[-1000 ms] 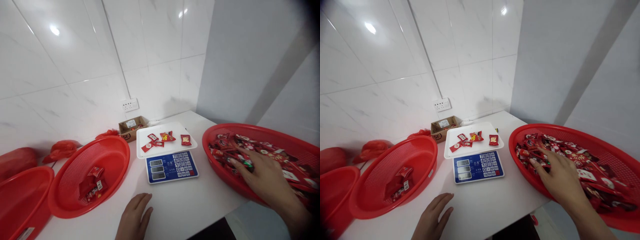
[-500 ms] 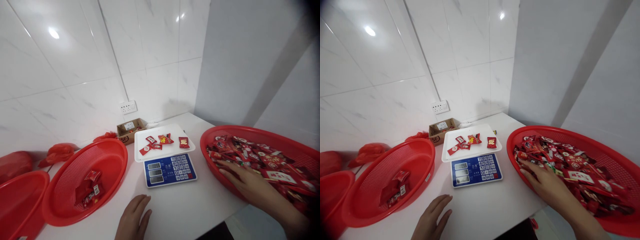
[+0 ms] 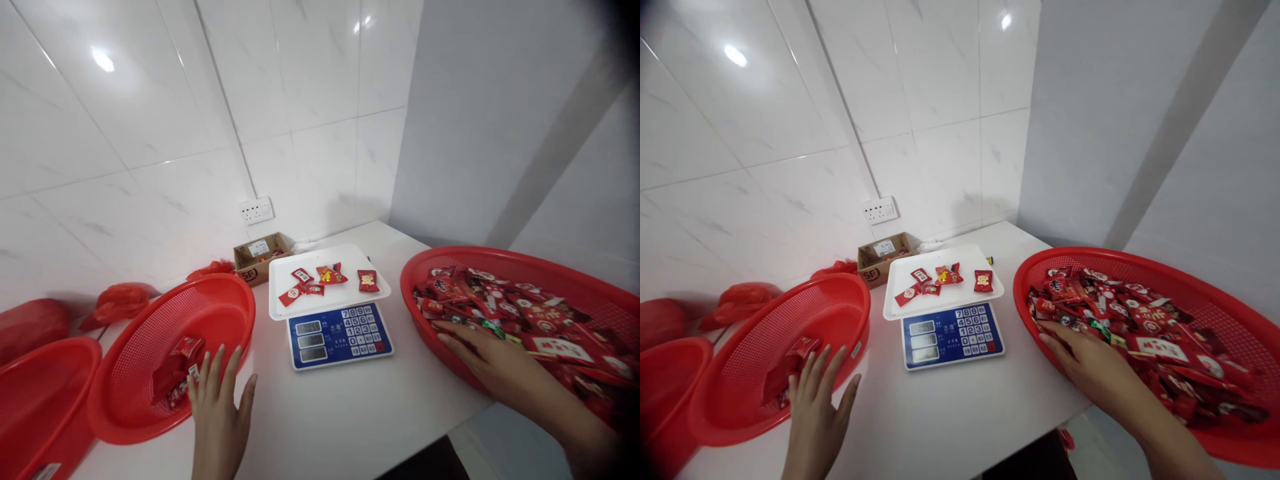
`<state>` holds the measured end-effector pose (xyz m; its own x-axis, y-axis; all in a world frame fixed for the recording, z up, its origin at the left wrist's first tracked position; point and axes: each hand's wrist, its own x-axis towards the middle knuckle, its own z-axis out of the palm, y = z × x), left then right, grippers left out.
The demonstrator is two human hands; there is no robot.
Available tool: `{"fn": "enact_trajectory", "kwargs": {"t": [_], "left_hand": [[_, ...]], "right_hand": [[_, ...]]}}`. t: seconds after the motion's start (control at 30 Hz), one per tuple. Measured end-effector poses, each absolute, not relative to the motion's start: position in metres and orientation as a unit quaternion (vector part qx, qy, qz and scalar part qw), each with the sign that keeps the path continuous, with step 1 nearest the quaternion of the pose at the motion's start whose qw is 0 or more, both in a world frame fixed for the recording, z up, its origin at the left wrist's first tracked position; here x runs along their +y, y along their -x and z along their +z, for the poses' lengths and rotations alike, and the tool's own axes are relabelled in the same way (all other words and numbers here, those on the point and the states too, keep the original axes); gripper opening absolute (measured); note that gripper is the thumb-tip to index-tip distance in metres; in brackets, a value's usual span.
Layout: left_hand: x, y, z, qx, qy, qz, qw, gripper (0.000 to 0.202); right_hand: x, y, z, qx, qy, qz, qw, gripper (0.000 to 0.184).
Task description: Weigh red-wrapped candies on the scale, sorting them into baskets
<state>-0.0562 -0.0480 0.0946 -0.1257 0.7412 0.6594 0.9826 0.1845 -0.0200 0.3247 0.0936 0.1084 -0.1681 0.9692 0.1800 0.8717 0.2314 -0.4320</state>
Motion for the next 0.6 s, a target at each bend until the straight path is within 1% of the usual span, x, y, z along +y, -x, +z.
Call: {"fn": "enact_trajectory", "kwargs": {"t": [0.07,0.13,0.33,0.4,0.53,0.57,0.6], "left_hand": [[-0.048,0.063,0.095,-0.729,0.597,-0.191,0.275,0.036],[-0.050,0.069,0.094,-0.733,0.602,-0.182,0.259,0.037],[-0.063,0.087,0.095,-0.753,0.585,-0.224,0.201,0.044],[-0.071,0.092,0.101,-0.780,0.550,-0.249,0.162,0.044],[-0.093,0.115,0.115,-0.859,0.448,-0.246,0.027,0.041],[-0.099,0.126,0.117,-0.867,0.431,-0.247,0.026,0.041],[-0.104,0.138,0.118,-0.869,0.421,-0.257,0.046,0.043]], "right_hand": [[0.093,-0.324,0.110,-0.761,0.607,0.137,0.185,0.048],[0.093,-0.324,0.111,-0.759,0.608,0.146,0.181,0.048],[0.094,-0.325,0.110,-0.760,0.605,0.155,0.180,0.049],[0.095,-0.326,0.109,-0.763,0.602,0.154,0.178,0.051],[0.095,-0.326,0.109,-0.766,0.599,0.154,0.175,0.055],[0.095,-0.326,0.109,-0.767,0.598,0.153,0.177,0.055],[0.094,-0.326,0.109,-0.767,0.598,0.151,0.178,0.054]]}}
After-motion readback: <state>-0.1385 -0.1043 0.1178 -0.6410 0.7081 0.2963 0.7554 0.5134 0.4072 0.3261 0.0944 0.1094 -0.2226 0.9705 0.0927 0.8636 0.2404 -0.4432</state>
